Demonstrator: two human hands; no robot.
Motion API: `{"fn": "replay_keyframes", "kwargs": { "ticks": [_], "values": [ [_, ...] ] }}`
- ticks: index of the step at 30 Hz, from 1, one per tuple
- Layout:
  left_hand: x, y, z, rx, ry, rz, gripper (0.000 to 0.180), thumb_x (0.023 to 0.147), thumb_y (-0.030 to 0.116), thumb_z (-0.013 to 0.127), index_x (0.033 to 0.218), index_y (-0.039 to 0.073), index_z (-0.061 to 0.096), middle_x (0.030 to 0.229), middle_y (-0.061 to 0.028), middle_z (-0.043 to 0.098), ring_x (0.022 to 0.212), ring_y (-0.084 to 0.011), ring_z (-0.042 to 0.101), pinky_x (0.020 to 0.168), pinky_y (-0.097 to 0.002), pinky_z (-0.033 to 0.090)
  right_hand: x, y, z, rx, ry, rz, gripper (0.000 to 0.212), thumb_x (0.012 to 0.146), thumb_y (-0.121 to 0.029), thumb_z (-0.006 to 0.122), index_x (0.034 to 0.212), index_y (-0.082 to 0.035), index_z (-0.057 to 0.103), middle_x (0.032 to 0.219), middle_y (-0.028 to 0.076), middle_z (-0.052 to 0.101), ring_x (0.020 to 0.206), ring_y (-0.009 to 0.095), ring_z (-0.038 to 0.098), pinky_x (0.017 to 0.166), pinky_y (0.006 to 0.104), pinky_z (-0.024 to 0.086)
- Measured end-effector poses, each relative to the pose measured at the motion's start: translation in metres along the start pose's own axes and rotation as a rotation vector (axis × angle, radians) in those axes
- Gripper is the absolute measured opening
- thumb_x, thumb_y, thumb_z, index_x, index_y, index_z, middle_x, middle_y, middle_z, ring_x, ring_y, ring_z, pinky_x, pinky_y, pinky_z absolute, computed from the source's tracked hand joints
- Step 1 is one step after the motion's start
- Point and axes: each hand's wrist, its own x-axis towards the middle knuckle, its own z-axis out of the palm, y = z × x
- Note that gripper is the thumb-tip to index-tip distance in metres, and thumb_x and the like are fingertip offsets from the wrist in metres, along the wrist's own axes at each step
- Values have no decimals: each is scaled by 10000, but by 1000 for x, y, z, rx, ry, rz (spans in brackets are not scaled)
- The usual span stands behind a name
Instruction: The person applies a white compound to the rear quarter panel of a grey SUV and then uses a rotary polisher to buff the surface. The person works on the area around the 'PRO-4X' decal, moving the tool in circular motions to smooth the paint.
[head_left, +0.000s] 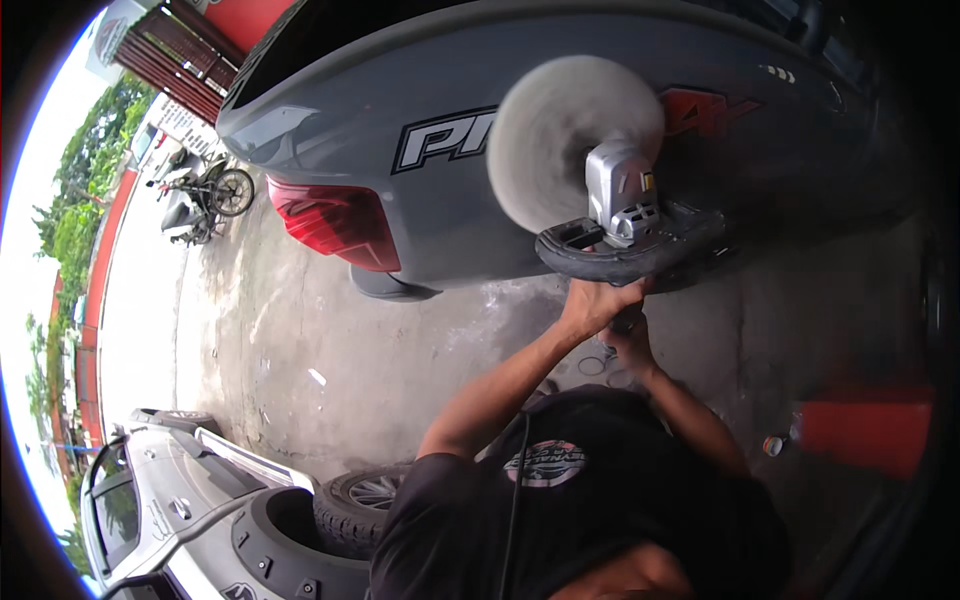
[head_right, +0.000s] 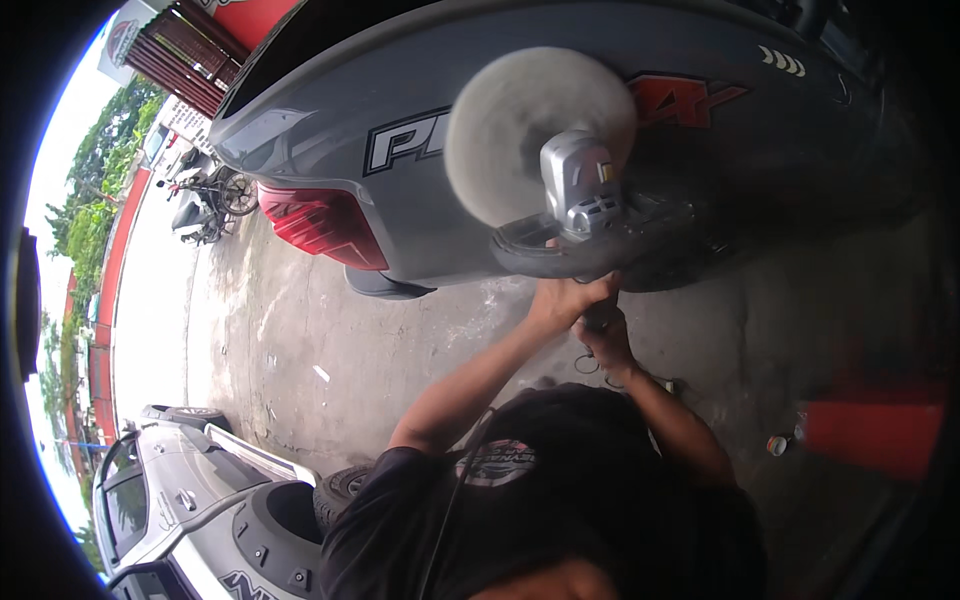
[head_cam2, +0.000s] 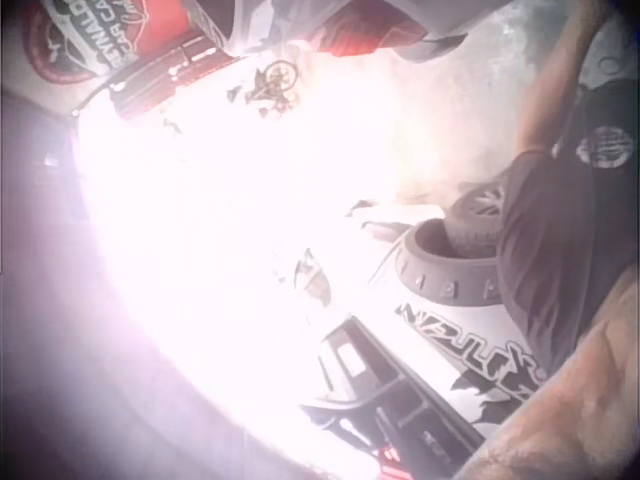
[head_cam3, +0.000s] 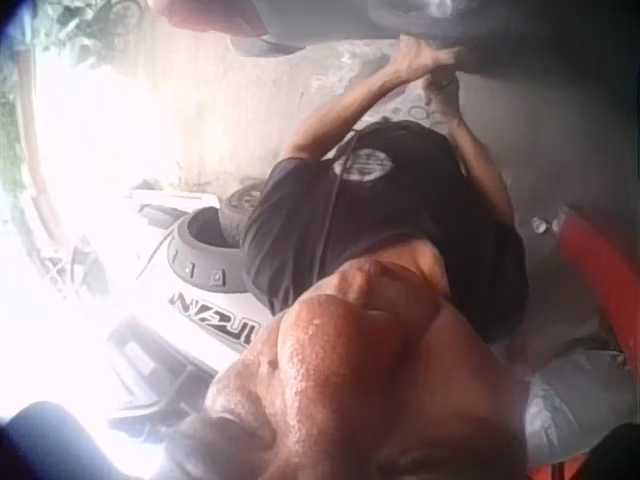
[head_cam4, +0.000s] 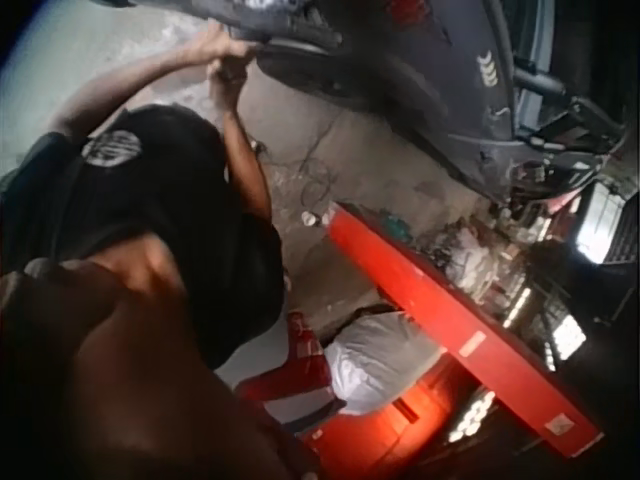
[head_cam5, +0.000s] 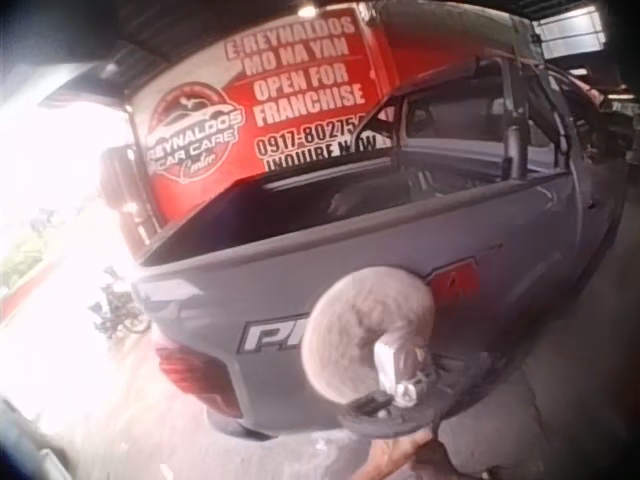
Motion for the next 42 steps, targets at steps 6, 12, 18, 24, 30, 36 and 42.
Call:
{"fn": "replay_keyframes", "kwargs": {
  "ticks": [6,12,18,24,30,36,42],
  "values": [
    [-82,-14,-128,6,455,-32,631,786,392,841,1228,-15,646,1128,-120,688,1038,-218,655,944,-366,507,31,3,108,-317,-355,84,466,828,-127,723,1270,-16,626,1208,164,717,1155,286,683,951,401,529],
    [-110,-1,-226,-99,624,220,751,883,568,721,1229,-84,583,1055,-170,679,957,-309,693,898,-475,579,57,-33,212,-480,-539,-190,512,730,-229,711,1200,-50,615,926,219,717,871,403,703,785,493,557],
    [-84,6,-174,-101,502,212,711,897,520,730,1262,-68,567,1058,-176,692,922,-309,714,907,-467,594,53,-23,167,-460,-456,-145,531,741,-235,701,1238,-71,608,947,177,718,896,385,705,802,478,565],
    [-48,-1,-55,-8,306,165,545,901,328,791,1221,-63,588,1047,-133,684,917,-233,678,885,-391,547,16,-18,40,-174,-279,8,517,734,-132,696,1240,-41,639,927,87,703,875,186,648,783,355,524],
    [15,16,69,2,49,-8,395,824,194,827,1113,-25,668,990,-74,703,898,-166,664,851,-334,530,-13,-20,-62,19,28,165,295,761,-128,787,1028,-75,673,864,-33,639,781,69,574,696,263,478],
    [77,61,163,-20,-98,-167,576,763,308,860,1151,-58,641,1069,-131,701,948,-228,667,885,-361,528,-14,-37,-126,272,192,122,123,822,-159,726,854,-71,648,677,-8,599,600,80,564,533,269,431],
    [70,41,146,-3,-25,-70,559,747,310,879,1110,-46,646,1021,-103,700,923,-200,664,863,-339,529,-10,-29,-128,191,78,235,186,795,-182,787,909,-92,670,790,-24,644,708,82,596,657,279,487]
  ]
}}
